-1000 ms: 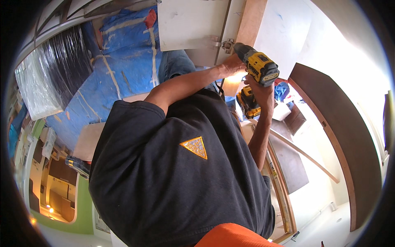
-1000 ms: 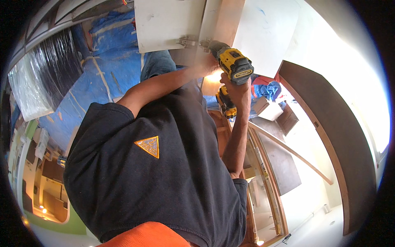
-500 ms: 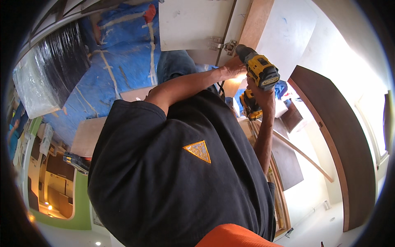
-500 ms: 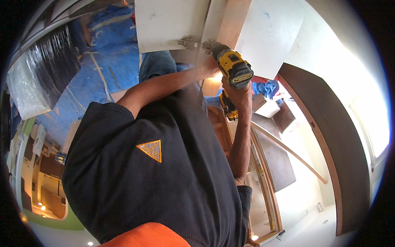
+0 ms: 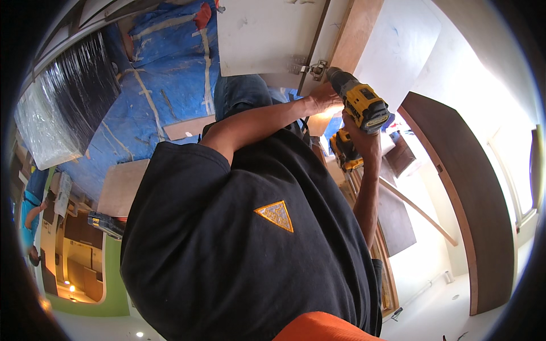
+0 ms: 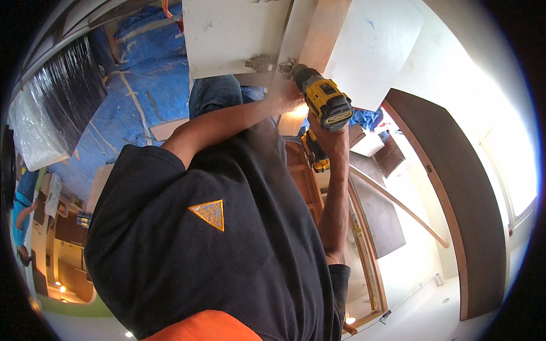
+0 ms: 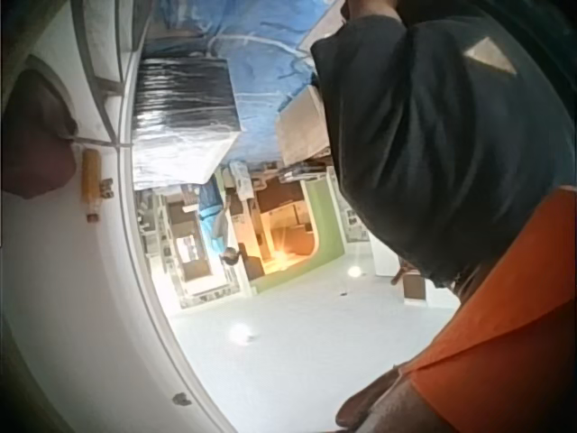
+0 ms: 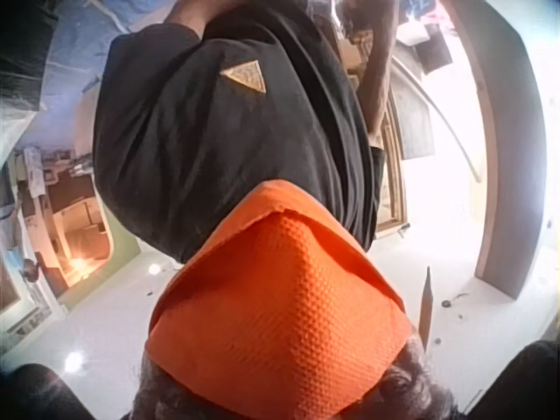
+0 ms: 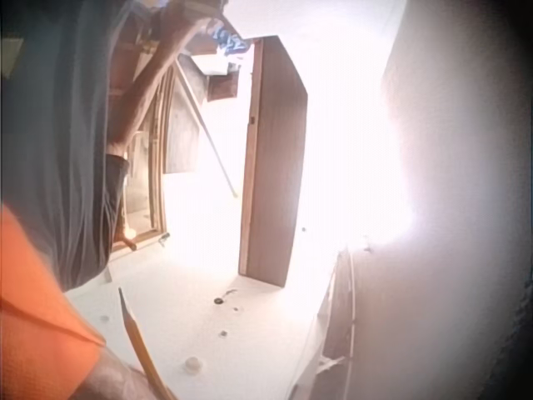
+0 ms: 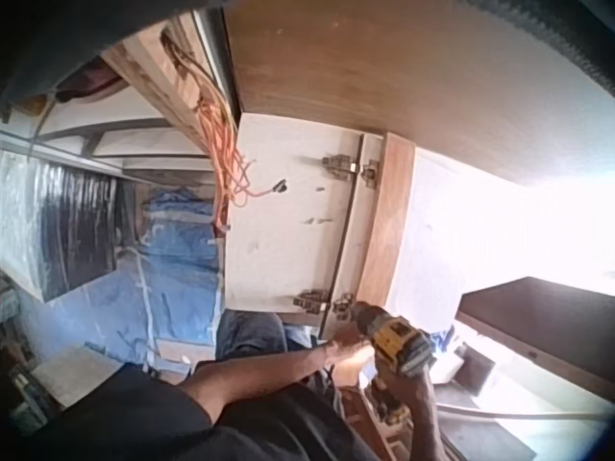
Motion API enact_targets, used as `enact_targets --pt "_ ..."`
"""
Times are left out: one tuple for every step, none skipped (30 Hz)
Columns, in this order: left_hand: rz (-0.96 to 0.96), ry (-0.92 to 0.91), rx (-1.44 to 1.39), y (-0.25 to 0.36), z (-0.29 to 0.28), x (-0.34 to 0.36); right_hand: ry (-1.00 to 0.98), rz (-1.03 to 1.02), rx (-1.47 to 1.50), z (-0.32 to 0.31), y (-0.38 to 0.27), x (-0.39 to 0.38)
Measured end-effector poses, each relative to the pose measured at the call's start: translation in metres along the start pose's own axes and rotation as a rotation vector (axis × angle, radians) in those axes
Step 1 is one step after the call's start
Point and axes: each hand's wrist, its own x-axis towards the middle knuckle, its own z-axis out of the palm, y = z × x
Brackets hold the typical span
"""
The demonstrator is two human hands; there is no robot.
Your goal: The person picks up a wooden cabinet door, positions it against a wall-mounted cabinet frame, and uses a cordless drill to attach the door with screws. The person aligns the door and fastens multiple screws to secure it in place.
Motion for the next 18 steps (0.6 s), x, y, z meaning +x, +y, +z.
enact_targets --pt "0.023 -0.005 0.052 -0.001 0.0 -0.002 -0.005 -0.021 0.005 0.0 0.001 0.0" --pt "-0.042 -0.018 0.128 -0.003 0.0 -0.003 -0.005 -0.02 0.007 0.001 0.001 0.001" --pt "-0.059 -0.028 0.16 -0.004 0.0 -0.003 -0.008 -0.062 0.018 0.001 0.003 0.001" --pt "-0.075 -0.038 0.192 -0.004 0.0 -0.003 -0.005 -0.083 0.025 0.002 0.004 0.001" --pt "-0.042 -0.042 0.179 -0.004 0.0 -0.002 -0.01 -0.08 0.028 0.002 0.005 0.002" --pt "-0.061 -0.074 0.243 -0.005 0.0 -0.001 -0.006 -0.099 0.031 0.003 0.006 0.002" --pt "-0.078 -0.107 0.307 -0.005 0.001 0.0 -0.01 -0.096 0.029 0.002 0.007 0.002" --pt "-0.149 -0.17 0.45 -0.006 0.001 0.001 -0.012 -0.083 0.025 0.002 0.008 0.003" --pt "-0.147 -0.16 0.424 -0.007 0.002 0.0 -0.015 -0.089 0.026 0.002 0.009 0.003" --pt "-0.144 -0.15 0.398 -0.008 0.002 0.0 -0.016 -0.085 0.025 0.002 0.009 0.003" --pt "-0.067 -0.066 0.203 -0.009 0.003 -0.001 -0.016 -0.082 0.025 0.002 0.01 0.003" --pt "-0.063 -0.016 -0.045 -0.01 0.002 -0.001 -0.019 -0.086 0.026 0.001 0.01 0.003" --pt "-0.047 0.032 -0.293 -0.01 0.002 -0.002 -0.022 -0.089 0.027 0.001 0.01 0.003" --pt "-0.104 0.046 -0.596 -0.01 0.0 0.0 -0.025 -0.086 0.026 0.001 0.01 0.003" --pt "-0.135 0.043 -0.861 -0.01 -0.002 0.002 -0.023 -0.096 0.034 0.002 0.01 0.003" --pt "-0.154 0.014 -0.955 -0.009 -0.004 0.005 -0.02 -0.103 0.041 0.002 0.011 0.003" --pt "-0.147 -0.031 -1.01 -0.007 -0.006 0.01 -0.019 -0.096 0.042 0.002 0.011 0.003" --pt "-0.157 -0.066 -1.089 -0.004 -0.008 0.014 -0.016 -0.1 0.044 0.003 0.011 0.003"
